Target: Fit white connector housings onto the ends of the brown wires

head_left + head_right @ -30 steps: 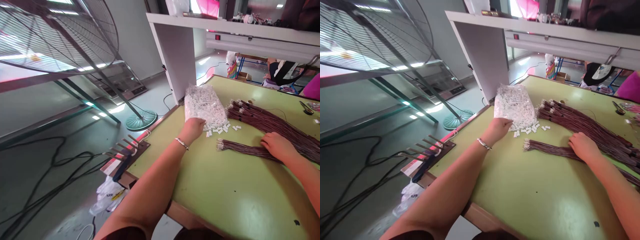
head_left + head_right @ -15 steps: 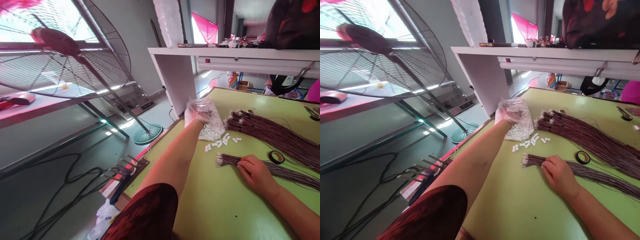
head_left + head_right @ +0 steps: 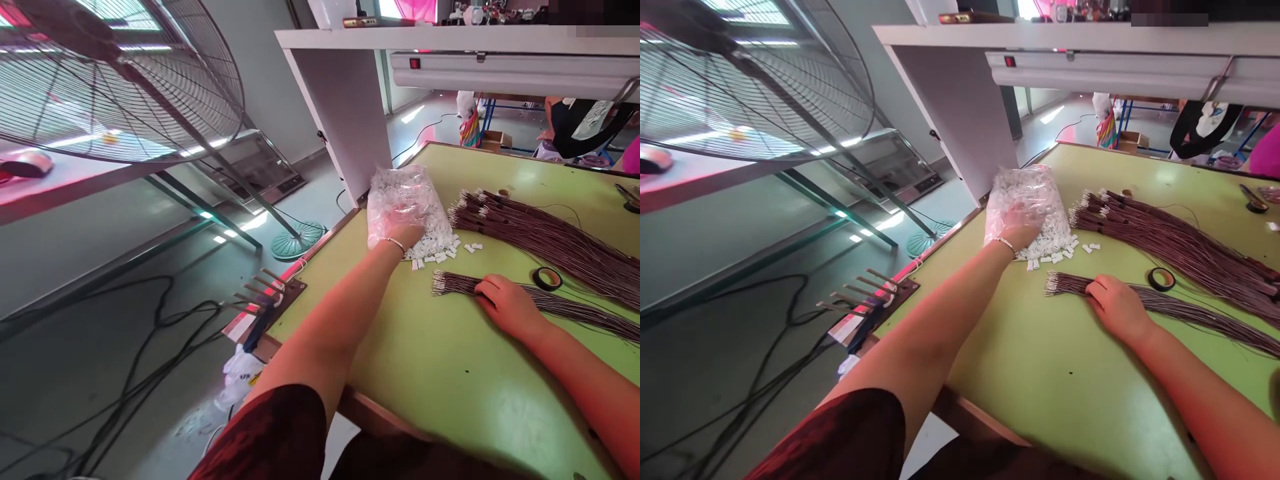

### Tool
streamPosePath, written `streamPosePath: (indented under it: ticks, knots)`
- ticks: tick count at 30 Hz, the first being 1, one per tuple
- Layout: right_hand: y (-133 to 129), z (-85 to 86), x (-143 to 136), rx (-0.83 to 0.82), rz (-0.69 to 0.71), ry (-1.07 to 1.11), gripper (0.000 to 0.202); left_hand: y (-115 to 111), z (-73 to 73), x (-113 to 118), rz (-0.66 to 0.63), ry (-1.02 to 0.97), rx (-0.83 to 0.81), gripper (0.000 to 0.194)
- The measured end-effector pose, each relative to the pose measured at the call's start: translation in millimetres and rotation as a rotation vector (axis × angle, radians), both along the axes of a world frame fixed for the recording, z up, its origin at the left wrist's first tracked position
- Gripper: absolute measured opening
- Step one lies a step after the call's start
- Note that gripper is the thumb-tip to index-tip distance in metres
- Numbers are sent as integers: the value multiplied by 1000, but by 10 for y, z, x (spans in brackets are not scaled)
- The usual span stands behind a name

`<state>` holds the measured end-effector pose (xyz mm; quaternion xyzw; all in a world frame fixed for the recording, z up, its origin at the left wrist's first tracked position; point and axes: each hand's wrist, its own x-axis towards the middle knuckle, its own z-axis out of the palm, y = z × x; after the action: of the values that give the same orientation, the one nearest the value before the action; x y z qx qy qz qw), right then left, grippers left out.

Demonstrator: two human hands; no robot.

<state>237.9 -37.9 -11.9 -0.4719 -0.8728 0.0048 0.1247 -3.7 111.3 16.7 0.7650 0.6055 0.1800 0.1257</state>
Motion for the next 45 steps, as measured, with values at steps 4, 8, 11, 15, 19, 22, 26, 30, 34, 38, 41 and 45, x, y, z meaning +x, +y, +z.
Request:
streamPosePath:
  ticks: [4, 8, 11, 15, 19, 22, 26, 30, 34, 38, 41, 45]
  knots:
    - [-52, 30, 8, 16, 16, -84, 14, -325, -104, 80, 125, 3, 128, 39]
    - [-128, 79, -110, 58, 89, -115, 11, -588, -177, 55, 113, -32, 238, 50]
    - [-148, 67, -259, 62, 83, -68, 7, -703, -203, -55, -21, -108, 256, 47]
    - [-116, 1, -368, -8, 46, 91, 14, -871, -205, -231, -112, -204, 389, 29]
    - [-93, -14, -333, -89, 72, 356, 16, -1070, -143, -268, -290, -204, 384, 23]
    - [-116, 19, -305, -116, 57, 514, 13, -1164, -107, -200, -471, -111, 251, 24]
    - [-134, 41, -298, -236, -109, 630, 11, -1187, -151, -118, -492, 56, 147, 26]
    - [-114, 21, -292, -341, -205, 678, 11, -1158, -239, -106, -468, 39, 181, 21]
    - [-101, 18, -283, -389, -174, 760, 16, -1177, -169, -113, -323, -226, 174, 14]
    - [-90, 32, -284, -426, -170, 873, 23, -1264, 117, -35, 3, -672, -123, 17]
    - [-86, 53, -293, -487, -163, 1008, 28, -1331, 240, 102, 7, -897, -287, 18]
    - [-109, 103, -286, -501, -169, 1078, 29, -1386, 112, 260, 61, -1186, -523, 26]
